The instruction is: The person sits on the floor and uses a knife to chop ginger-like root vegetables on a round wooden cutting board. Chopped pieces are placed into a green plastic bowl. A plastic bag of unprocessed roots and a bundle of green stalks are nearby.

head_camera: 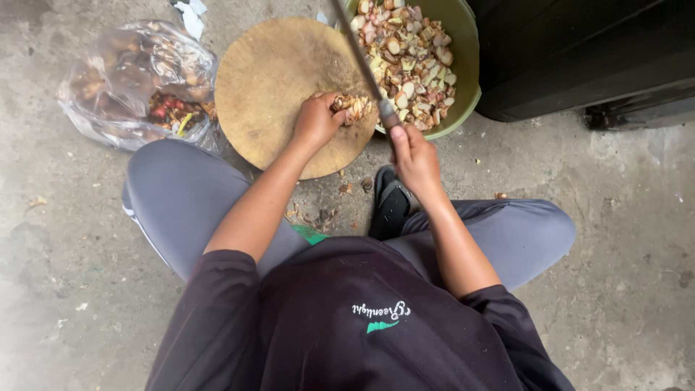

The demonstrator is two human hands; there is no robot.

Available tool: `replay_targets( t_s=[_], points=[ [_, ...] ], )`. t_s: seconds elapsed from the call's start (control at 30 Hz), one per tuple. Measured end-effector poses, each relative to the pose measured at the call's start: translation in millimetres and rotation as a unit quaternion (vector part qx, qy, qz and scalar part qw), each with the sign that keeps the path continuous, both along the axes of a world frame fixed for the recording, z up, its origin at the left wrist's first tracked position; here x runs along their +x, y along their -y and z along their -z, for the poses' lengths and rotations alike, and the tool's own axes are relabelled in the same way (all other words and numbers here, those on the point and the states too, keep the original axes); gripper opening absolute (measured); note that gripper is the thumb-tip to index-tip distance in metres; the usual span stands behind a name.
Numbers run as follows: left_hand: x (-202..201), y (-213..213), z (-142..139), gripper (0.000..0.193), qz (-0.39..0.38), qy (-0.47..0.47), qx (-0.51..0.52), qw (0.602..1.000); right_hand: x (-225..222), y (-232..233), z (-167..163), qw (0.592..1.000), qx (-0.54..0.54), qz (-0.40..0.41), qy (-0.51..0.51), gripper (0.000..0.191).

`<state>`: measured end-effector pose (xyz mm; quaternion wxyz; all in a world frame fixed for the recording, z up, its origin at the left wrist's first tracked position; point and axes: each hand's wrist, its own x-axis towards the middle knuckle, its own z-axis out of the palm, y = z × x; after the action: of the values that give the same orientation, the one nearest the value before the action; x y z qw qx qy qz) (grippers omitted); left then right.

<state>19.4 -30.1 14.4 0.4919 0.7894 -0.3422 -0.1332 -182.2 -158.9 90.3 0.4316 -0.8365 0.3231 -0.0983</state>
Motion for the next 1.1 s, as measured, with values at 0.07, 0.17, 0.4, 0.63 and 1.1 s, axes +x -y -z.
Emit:
replay_targets(
  t_s=[0.07,0.17,0.4,0.63,1.1],
  points=[
    [0.7,1.7,1.0,0.036,0.01,0.027,-0.004,1.0,-5.5,-4.2,-2.5,0.987,-0.018,0.001,0.157,0.057],
    [-1.0,3.4,1.5,0.056,0.018,-0.11,0.045,0.993,2.0,-12.8,24.4,0.954,-0.045,-0.001,0.297,0.059],
    [-12.7,-0.8,2.9,0.04,-0.02,-0.077,-0.034,0.996,1.9,-8.7,42.4,0.989,-0.101,-0.015,-0.104,0.053],
    [-11.9,2.3,10.8,0.046,-0.029,-0.059,-0.049,0.997,-7.7,2.8,20.5,0.964,0.006,0.025,0.265,0.051],
    [-10.4,-3.3,8.1,0.049,-0.028,-0.086,-0.061,0.994,-8.1,-8.1,2.5,0.976,0.006,-0.002,0.218,0.058]
  ],
)
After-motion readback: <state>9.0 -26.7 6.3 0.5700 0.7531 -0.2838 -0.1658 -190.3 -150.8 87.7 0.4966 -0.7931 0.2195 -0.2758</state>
